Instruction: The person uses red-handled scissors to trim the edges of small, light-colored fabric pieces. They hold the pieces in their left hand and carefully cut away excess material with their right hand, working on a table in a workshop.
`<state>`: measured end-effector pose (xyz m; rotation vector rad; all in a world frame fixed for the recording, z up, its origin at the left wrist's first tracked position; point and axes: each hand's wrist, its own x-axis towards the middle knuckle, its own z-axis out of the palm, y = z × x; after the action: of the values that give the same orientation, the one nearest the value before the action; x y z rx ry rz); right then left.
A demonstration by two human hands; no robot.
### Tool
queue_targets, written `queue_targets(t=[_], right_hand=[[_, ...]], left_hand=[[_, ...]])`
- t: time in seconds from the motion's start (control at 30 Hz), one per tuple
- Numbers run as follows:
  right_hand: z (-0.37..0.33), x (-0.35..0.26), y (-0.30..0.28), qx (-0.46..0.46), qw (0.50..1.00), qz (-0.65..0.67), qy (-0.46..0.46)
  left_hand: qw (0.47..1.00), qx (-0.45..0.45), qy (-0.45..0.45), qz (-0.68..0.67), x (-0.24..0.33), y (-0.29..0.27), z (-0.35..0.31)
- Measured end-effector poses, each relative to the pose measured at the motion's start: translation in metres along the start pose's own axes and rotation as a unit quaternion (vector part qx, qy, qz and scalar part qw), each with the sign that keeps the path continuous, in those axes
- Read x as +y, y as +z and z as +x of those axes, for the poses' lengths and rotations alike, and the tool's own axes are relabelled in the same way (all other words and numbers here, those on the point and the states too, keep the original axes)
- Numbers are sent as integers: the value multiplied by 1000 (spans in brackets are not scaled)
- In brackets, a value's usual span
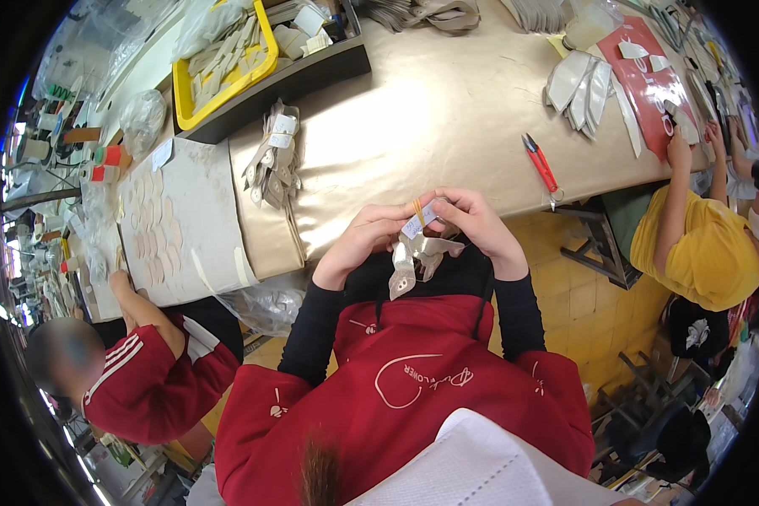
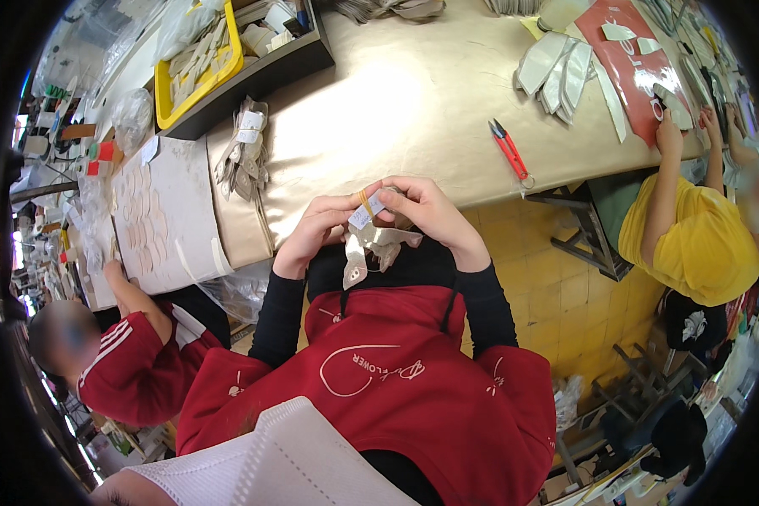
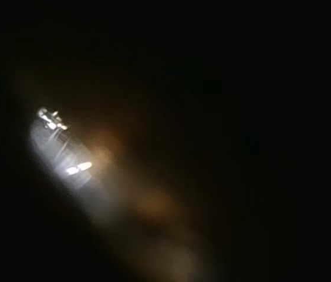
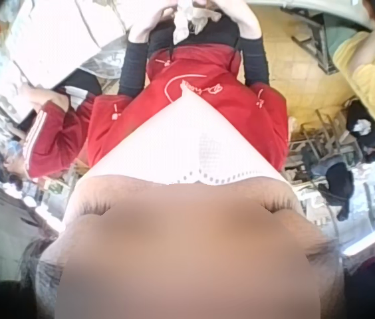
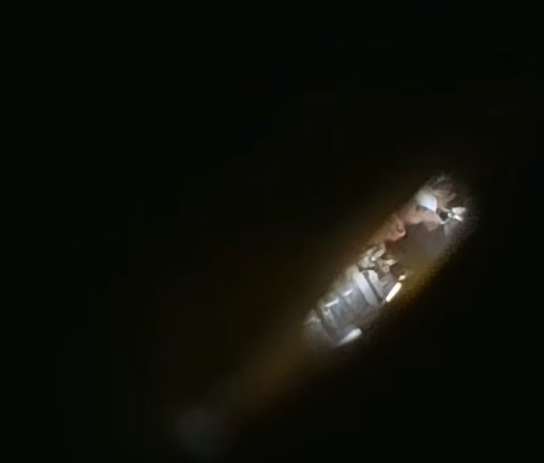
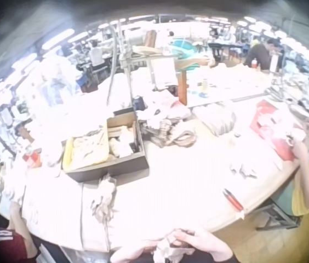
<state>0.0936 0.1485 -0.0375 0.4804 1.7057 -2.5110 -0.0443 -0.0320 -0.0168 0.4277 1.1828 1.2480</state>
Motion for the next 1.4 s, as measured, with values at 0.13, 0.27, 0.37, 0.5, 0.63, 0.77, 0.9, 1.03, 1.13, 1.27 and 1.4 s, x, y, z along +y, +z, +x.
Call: queue_targets(t=[0.13,0.27,0.37,0.5,0.63,0.77,0.9,1.03,1.13,1.27,1.4], right_hand=[[-13,-11,3,70,995,-55,37],[-32,-15,13,127,984,-114,-43],[-53,-18,13,115,984,-96,-95],[-73,-38,-8,296,922,99,-228],[-60,-47,-8,339,897,116,-258],[-33,-35,19,243,939,141,-196],[-34,-32,32,210,958,106,-163],[-44,-34,30,220,962,45,-153],[-39,-32,26,276,857,-320,-296],[-35,-30,31,299,877,-247,-284],[-37,-36,36,294,820,-376,-316]], left_hand=[[999,3,-29,-41,-1,9,3],[984,-70,-61,-151,-9,13,-4],[989,-70,-46,-121,-15,1,-20],[993,87,79,19,-6,-40,-38],[958,176,228,8,-2,-23,-34],[894,176,337,236,7,27,-4],[923,163,247,245,21,49,12],[929,166,254,213,20,53,15],[948,136,234,165,17,55,10],[976,124,177,29,19,56,2],[852,179,297,392,22,55,-1]])
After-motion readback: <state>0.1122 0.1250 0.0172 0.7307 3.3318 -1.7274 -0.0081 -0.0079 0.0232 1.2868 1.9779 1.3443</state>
